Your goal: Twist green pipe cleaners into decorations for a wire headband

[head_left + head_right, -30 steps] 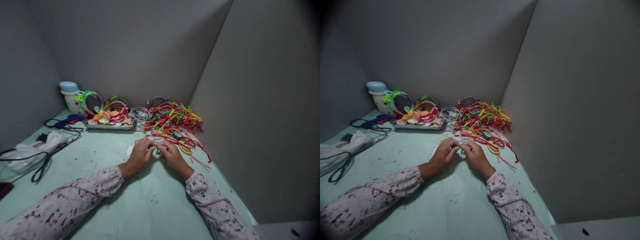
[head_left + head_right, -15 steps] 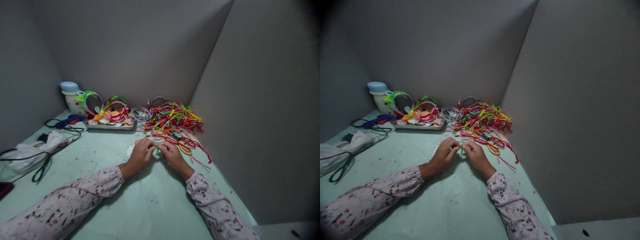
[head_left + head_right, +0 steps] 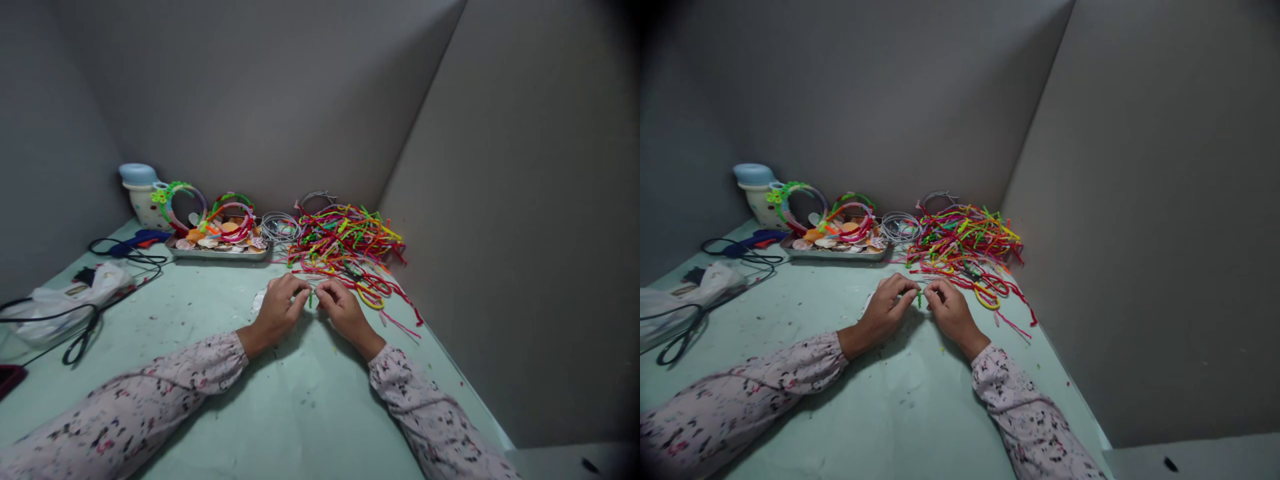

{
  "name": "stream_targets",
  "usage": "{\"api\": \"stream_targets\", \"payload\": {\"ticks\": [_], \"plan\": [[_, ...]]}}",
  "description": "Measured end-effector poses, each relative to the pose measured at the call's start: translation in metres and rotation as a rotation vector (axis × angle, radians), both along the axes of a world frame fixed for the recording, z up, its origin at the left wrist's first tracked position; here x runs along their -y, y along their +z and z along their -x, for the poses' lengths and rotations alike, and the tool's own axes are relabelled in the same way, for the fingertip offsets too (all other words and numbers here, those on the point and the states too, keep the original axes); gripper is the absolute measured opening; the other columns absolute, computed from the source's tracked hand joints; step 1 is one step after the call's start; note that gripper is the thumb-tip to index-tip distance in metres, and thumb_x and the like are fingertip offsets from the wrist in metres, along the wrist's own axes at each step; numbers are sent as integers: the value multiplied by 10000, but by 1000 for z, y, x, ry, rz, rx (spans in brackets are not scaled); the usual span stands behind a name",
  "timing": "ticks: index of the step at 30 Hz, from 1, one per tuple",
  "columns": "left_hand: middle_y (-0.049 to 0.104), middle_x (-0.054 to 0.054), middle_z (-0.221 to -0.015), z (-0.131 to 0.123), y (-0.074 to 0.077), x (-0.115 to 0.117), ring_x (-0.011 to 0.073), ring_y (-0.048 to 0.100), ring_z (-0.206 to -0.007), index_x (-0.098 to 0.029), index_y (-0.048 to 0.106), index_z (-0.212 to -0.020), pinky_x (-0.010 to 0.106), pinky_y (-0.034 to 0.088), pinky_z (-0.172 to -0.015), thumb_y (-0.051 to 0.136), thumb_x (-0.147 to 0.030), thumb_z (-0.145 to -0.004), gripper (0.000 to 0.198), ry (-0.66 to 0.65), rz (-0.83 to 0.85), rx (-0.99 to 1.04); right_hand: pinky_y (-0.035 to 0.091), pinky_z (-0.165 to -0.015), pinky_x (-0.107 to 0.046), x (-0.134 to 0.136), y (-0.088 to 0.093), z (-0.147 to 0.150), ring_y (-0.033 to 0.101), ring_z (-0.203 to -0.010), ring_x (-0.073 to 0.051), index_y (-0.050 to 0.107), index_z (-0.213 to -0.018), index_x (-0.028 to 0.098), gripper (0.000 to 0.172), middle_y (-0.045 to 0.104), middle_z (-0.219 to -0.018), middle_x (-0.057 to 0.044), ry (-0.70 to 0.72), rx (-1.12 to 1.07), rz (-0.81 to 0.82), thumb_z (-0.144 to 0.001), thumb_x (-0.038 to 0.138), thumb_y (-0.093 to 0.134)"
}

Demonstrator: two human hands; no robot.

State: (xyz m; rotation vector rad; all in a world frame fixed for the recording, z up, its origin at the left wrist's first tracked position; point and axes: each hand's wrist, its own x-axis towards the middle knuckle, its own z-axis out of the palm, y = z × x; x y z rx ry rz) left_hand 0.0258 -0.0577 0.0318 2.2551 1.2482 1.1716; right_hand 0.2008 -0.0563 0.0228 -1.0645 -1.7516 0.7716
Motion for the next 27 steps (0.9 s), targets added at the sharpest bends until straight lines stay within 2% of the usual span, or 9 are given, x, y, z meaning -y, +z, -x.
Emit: {"api": "stream_targets", "payload": {"ticks": [12, 27], "plan": [[612, 36, -867, -1, -3, -3, 195, 560, -885, -190, 608, -854, 376, 387, -857, 447, -279, -945, 205, 12, 9, -73, 428, -676, -268, 2, 1, 1, 547, -768, -167, 590, -838, 206, 160, 572, -787, -18, -55, 136, -90, -926, 305, 500], [594, 46, -844, -3, -7, -4, 208, 543, -872, -188, 563, -820, 380, 385, -829, 373, -286, -974, 264, -9, 19, -151, 419, -691, -272, 2, 1, 1, 542, -792, -173, 612, -845, 203, 161, 588, -814, -27, -58, 161, -132, -924, 296, 506]]}}
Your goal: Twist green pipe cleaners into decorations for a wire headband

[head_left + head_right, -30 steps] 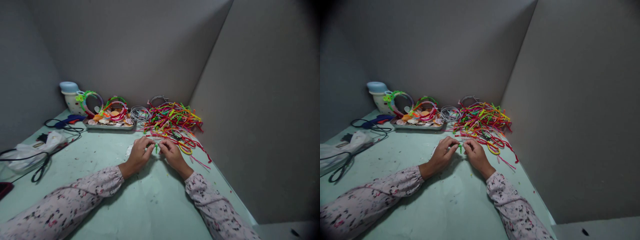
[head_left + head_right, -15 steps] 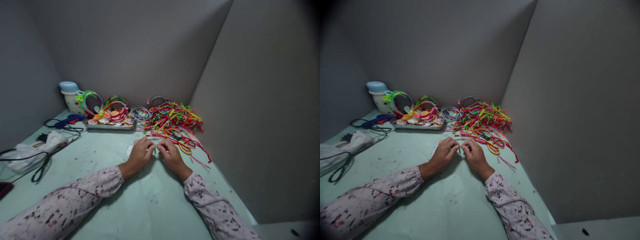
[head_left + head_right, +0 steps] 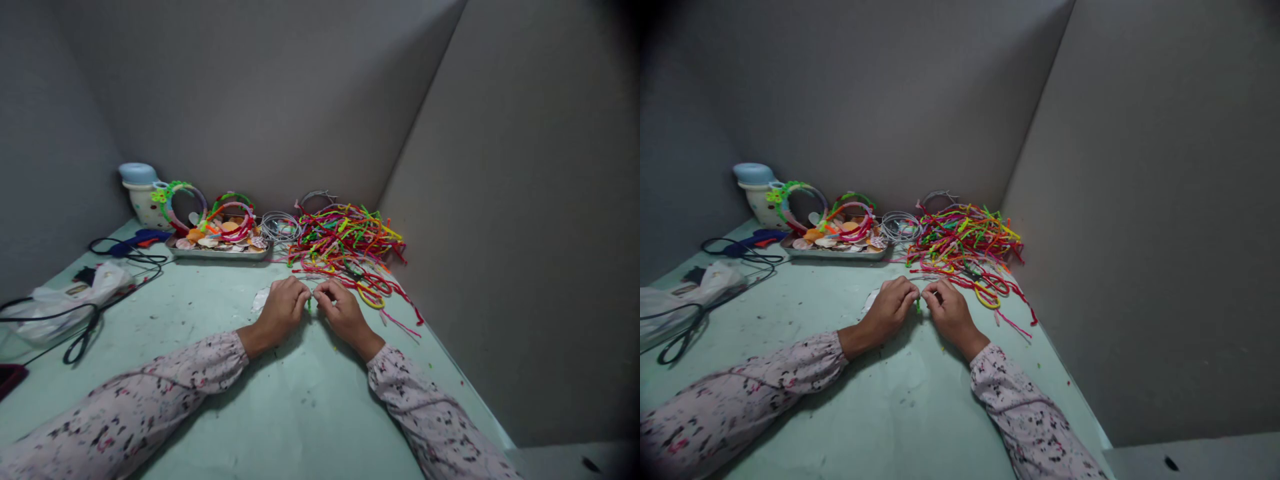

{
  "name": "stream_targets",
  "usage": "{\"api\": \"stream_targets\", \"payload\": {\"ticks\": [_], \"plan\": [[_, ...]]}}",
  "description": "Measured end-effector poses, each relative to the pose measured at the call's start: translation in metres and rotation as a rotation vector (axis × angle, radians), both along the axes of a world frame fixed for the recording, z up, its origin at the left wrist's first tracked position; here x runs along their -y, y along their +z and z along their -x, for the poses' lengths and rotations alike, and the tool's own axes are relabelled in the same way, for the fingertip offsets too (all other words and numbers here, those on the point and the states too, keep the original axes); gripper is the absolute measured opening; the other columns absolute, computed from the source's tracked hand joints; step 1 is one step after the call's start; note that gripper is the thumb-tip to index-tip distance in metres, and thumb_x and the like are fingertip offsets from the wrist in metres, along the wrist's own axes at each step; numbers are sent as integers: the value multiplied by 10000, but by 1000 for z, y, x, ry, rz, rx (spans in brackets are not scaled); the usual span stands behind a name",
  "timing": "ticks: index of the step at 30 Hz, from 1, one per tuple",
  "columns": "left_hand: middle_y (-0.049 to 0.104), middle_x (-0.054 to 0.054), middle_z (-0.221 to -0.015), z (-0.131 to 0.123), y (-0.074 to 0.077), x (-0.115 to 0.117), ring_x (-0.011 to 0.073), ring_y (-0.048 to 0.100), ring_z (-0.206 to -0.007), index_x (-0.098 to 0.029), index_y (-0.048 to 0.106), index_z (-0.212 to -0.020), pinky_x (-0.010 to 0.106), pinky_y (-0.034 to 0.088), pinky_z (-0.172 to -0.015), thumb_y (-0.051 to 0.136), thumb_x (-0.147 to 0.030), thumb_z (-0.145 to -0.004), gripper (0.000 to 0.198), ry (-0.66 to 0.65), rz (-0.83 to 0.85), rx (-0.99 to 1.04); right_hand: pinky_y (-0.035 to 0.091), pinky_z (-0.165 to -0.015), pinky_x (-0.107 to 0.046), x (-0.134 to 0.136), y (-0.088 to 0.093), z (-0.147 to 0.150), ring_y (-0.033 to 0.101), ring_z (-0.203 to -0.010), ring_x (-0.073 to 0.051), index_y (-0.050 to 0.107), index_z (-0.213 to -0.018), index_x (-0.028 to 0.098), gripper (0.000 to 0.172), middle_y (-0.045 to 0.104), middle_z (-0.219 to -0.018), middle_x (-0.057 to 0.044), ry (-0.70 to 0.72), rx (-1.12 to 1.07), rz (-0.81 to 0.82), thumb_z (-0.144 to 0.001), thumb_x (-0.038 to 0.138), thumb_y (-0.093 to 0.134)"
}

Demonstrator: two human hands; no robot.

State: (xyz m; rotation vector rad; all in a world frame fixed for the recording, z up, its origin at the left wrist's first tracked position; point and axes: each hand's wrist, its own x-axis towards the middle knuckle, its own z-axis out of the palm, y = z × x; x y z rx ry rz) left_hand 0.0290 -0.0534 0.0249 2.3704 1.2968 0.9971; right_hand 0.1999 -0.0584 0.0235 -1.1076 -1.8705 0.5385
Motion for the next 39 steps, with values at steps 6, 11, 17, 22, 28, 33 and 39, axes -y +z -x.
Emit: {"api": "stream_targets", "payload": {"ticks": [6, 11, 17, 22, 28, 33, 39], "plan": [[582, 42, -832, 0, -2, 0, 208, 536, -855, -191, 546, -806, 376, 385, -799, 344, -287, -980, 284, -4, 8, -25, 422, -701, -282, 0, 0, 0, 547, -802, -180, 610, -849, 208, 159, 592, -812, -30, 3, 9, 2, -927, 296, 502], [577, 40, -822, 0, -3, -1, 204, 534, -845, -192, 536, -799, 375, 386, -799, 335, -289, -981, 288, -19, 17, -4, 418, -692, -277, 1, 0, 0, 547, -773, -173, 611, -852, 208, 163, 586, -795, -23, 2, 14, -8, -928, 303, 502], [595, 31, -850, 2, 4, 2, 190, 548, -873, -191, 581, -850, 371, 381, -837, 368, -299, -973, 268, -44, 53, 94, 426, -683, -274, 0, 0, -1, 549, -750, -164, 597, -843, 207, 166, 580, -793, -19, -2, -18, 8, -931, 306, 497], [608, 38, -902, 3, 6, 3, 192, 549, -910, -198, 601, -904, 368, 386, -866, 387, -279, -958, 235, -27, 26, 145, 435, -669, -268, -1, 2, -1, 558, -704, -151, 594, -849, 204, 164, 584, -779, -7, -9, -72, 41, -927, 316, 502], [595, 28, -850, 3, 2, 0, 186, 552, -863, -192, 589, -827, 369, 388, -851, 424, -288, -947, 226, -17, 28, 136, 436, -670, -271, -1, 1, -1, 553, -699, -152, 599, -847, 206, 164, 584, -780, -9, -8, -62, 44, -924, 314, 503], [587, 27, -823, 4, 1, -1, 184, 552, -847, -185, 593, -807, 367, 390, -841, 420, -278, -946, 241, -32, 40, 136, 430, -676, -270, -2, 0, -2, 551, -722, -157, 596, -841, 207, 151, 579, -775, -9, -6, -46, 31, -923, 298, 507], [596, 28, -827, 4, 4, 0, 189, 555, -854, -190, 595, -809, 364, 395, -839, 433, -298, -943, 236, -41, 55, 134, 438, -691, -275, 0, 2, -2, 556, -748, -161, 603, -859, 206, 149, 584, -797, -16, 10, -25, 3, -930, 288, 500]]}}
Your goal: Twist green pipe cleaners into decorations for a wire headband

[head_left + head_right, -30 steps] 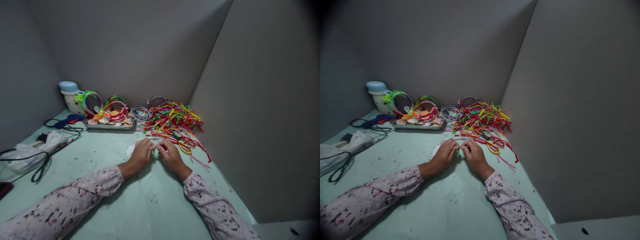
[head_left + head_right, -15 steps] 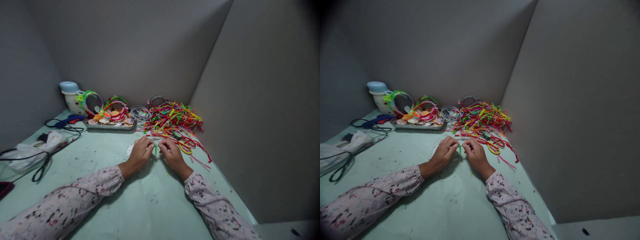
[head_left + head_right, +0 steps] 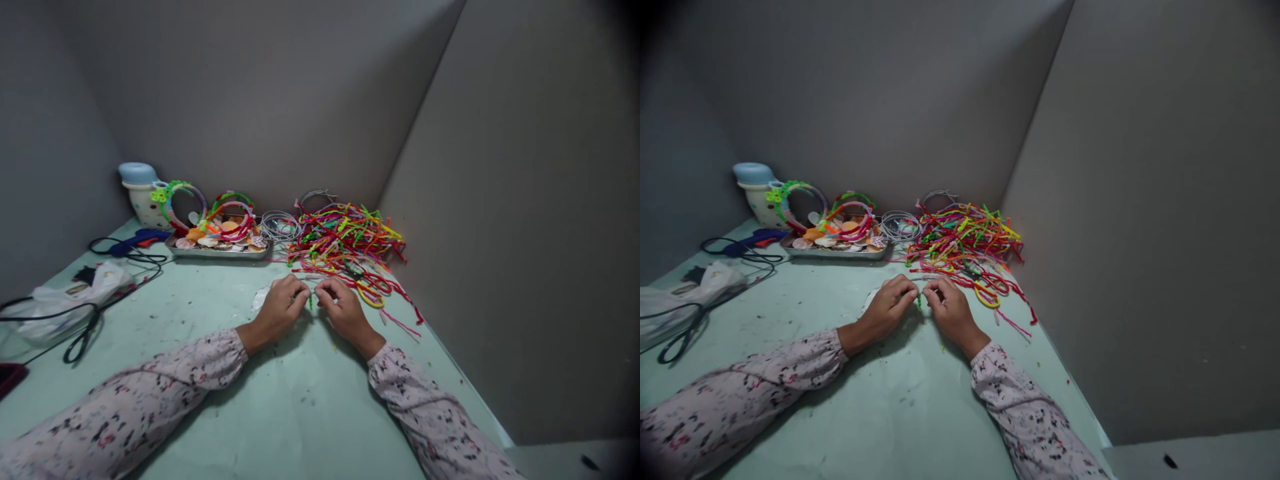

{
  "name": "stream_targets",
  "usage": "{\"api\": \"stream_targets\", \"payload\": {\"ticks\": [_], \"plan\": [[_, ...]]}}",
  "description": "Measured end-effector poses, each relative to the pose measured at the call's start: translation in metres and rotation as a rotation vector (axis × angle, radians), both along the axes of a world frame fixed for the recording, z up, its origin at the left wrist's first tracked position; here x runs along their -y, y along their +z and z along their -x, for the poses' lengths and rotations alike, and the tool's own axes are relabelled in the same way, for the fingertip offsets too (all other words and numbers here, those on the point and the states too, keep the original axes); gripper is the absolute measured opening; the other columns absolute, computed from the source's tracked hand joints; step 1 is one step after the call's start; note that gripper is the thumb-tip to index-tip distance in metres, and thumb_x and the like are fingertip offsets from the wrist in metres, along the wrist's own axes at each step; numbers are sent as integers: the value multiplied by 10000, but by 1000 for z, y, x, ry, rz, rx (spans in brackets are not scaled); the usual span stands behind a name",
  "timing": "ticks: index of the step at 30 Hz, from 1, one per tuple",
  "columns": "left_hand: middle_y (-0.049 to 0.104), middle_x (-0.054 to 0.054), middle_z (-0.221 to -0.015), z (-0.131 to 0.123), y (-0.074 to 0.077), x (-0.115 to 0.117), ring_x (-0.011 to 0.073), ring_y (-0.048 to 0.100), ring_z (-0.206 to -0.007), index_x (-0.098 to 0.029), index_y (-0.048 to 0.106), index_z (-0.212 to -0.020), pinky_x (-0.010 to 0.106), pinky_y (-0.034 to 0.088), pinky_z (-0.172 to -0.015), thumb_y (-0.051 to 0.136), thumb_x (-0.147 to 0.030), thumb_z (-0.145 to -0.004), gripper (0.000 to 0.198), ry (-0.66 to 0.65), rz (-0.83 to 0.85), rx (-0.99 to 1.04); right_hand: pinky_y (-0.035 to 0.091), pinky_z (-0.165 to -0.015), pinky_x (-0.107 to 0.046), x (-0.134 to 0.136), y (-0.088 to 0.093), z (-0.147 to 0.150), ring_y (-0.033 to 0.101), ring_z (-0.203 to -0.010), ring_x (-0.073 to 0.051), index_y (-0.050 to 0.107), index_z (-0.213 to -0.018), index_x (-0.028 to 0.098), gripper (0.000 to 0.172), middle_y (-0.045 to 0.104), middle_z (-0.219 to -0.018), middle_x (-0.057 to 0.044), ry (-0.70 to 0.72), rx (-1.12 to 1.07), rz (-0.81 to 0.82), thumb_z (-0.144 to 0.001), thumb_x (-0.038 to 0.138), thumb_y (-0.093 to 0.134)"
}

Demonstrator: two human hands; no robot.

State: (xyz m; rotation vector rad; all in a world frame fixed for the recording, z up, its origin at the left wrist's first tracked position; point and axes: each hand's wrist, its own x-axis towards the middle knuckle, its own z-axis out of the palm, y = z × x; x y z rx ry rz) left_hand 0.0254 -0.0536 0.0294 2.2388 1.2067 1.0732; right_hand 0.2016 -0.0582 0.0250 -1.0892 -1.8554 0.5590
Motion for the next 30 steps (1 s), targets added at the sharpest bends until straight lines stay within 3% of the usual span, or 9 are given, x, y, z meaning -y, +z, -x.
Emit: {"api": "stream_targets", "payload": {"ticks": [4, 8, 18, 30], "plan": [[584, 30, -822, 0, -1, 0, 187, 546, -848, -187, 583, -807, 359, 388, -831, 403, -290, -954, 254, -11, -3, 10, 464, -716, -283, 1, 0, -1, 570, -760, -158, 608, -946, 207, 99, 612, -894, -34, 15, 0, -40, -907, 256, 531], [570, 24, -818, 0, -3, -1, 179, 541, -839, -178, 580, -804, 346, 376, -817, 406, -294, -958, 260, -14, 10, 46, 495, -715, -284, -1, -4, -2, 586, -774, -149, 606, -1016, 218, 173, 610, -1028, -54, 41, 22, -107, -855, 174, 562], [613, 31, -938, 1, 0, 4, 186, 542, -889, -189, 562, -976, 315, 401, -816, 410, -290, -940, 186, -44, 123, 195, 523, -672, -268, -2, -4, 0, 587, -765, -144, 625, -962, 224, 128, 620, -968, -38, 12, 26, -150, -840, 188, 609], [595, 25, -886, 1, 1, 4, 187, 525, -861, -191, 546, -909, 322, 386, -805, 427, -272, -918, 144, -32, 106, 169, 514, -656, -264, -4, -7, -2, 577, -713, -129, 620, -941, 216, 98, 613, -960, -35, -8, 35, -134, -843, 226, 627]]}}
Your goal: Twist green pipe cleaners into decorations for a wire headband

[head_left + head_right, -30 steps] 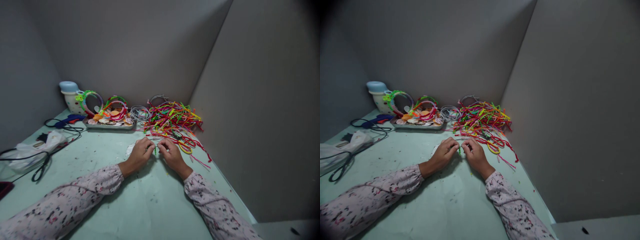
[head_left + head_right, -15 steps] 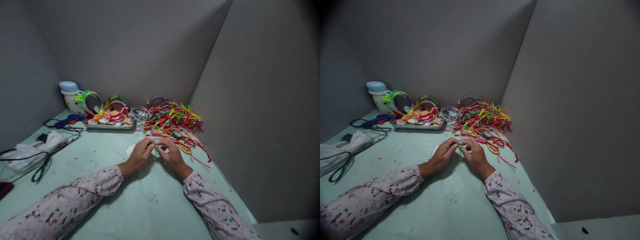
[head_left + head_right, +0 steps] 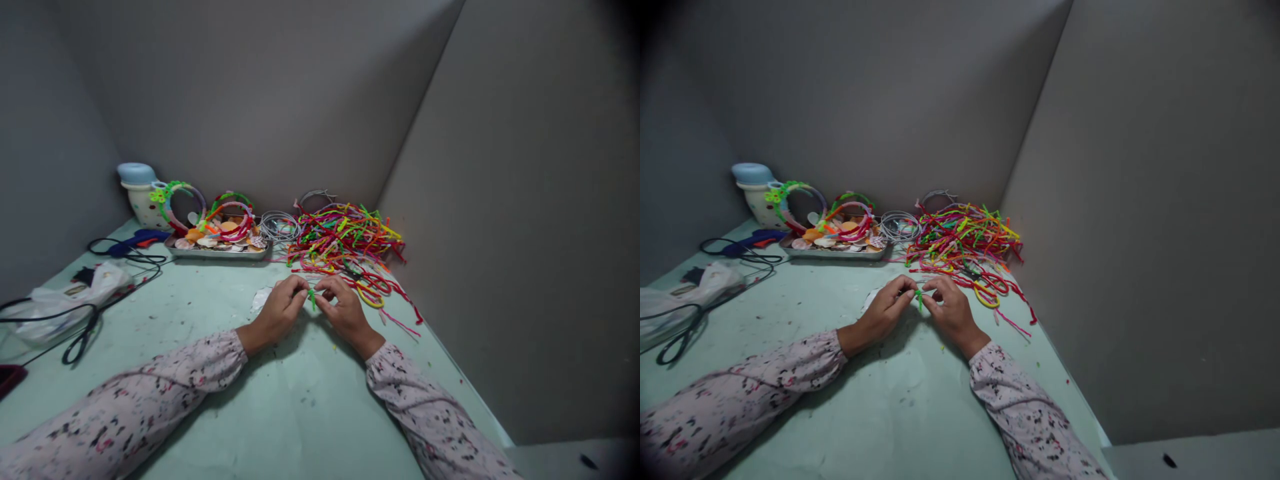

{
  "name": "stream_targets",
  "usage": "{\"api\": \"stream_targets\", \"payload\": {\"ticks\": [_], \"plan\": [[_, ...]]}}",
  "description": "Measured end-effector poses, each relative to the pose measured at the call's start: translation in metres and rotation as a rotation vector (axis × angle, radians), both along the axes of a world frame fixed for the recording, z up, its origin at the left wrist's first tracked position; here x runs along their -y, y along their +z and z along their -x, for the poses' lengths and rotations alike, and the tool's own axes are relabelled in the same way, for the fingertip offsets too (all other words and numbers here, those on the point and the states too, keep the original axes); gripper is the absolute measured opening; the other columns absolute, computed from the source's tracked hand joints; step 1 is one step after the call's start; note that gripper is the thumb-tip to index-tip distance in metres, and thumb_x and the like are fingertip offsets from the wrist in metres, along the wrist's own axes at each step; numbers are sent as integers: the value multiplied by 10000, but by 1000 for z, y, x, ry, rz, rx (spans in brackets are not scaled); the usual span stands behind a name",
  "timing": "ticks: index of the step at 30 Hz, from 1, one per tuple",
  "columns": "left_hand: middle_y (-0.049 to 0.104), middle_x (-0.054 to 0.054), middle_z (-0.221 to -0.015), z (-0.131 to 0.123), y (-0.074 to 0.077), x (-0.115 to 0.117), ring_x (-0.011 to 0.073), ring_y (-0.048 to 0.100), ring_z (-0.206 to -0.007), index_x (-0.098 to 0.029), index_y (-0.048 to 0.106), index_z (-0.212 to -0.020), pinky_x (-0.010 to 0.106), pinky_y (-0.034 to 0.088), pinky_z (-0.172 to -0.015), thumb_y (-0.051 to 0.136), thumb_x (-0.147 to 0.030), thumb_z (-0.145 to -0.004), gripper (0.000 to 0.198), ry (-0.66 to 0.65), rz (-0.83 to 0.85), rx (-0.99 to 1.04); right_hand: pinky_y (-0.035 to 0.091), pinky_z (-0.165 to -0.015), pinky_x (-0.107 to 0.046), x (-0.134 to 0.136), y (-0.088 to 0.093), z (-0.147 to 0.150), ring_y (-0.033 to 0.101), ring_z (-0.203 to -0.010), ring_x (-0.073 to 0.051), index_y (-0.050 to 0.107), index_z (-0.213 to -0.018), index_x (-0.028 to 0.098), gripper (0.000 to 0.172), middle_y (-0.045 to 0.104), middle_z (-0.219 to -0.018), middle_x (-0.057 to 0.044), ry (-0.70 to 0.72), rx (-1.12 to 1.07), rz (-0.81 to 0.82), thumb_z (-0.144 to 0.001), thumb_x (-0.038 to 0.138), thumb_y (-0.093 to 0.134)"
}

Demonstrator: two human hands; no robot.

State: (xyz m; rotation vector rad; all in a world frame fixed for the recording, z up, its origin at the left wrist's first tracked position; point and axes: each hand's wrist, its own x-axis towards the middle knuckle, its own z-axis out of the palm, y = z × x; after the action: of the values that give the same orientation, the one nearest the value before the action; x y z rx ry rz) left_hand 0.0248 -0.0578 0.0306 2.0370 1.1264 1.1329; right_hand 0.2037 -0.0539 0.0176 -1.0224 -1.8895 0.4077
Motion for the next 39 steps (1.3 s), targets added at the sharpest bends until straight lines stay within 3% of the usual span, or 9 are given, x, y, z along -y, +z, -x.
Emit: {"api": "stream_targets", "payload": {"ticks": [39], "plan": [[606, 32, -872, -1, -1, -2, 193, 537, -854, -192, 539, -862, 351, 370, -829, 403, -264, -926, 167, 18, -93, -88, 509, -642, -255, 3, 6, 5, 597, -745, -139, 649, -858, 205, 107, 617, -906, -32, 22, -140, 144, -825, 305, 669]]}}
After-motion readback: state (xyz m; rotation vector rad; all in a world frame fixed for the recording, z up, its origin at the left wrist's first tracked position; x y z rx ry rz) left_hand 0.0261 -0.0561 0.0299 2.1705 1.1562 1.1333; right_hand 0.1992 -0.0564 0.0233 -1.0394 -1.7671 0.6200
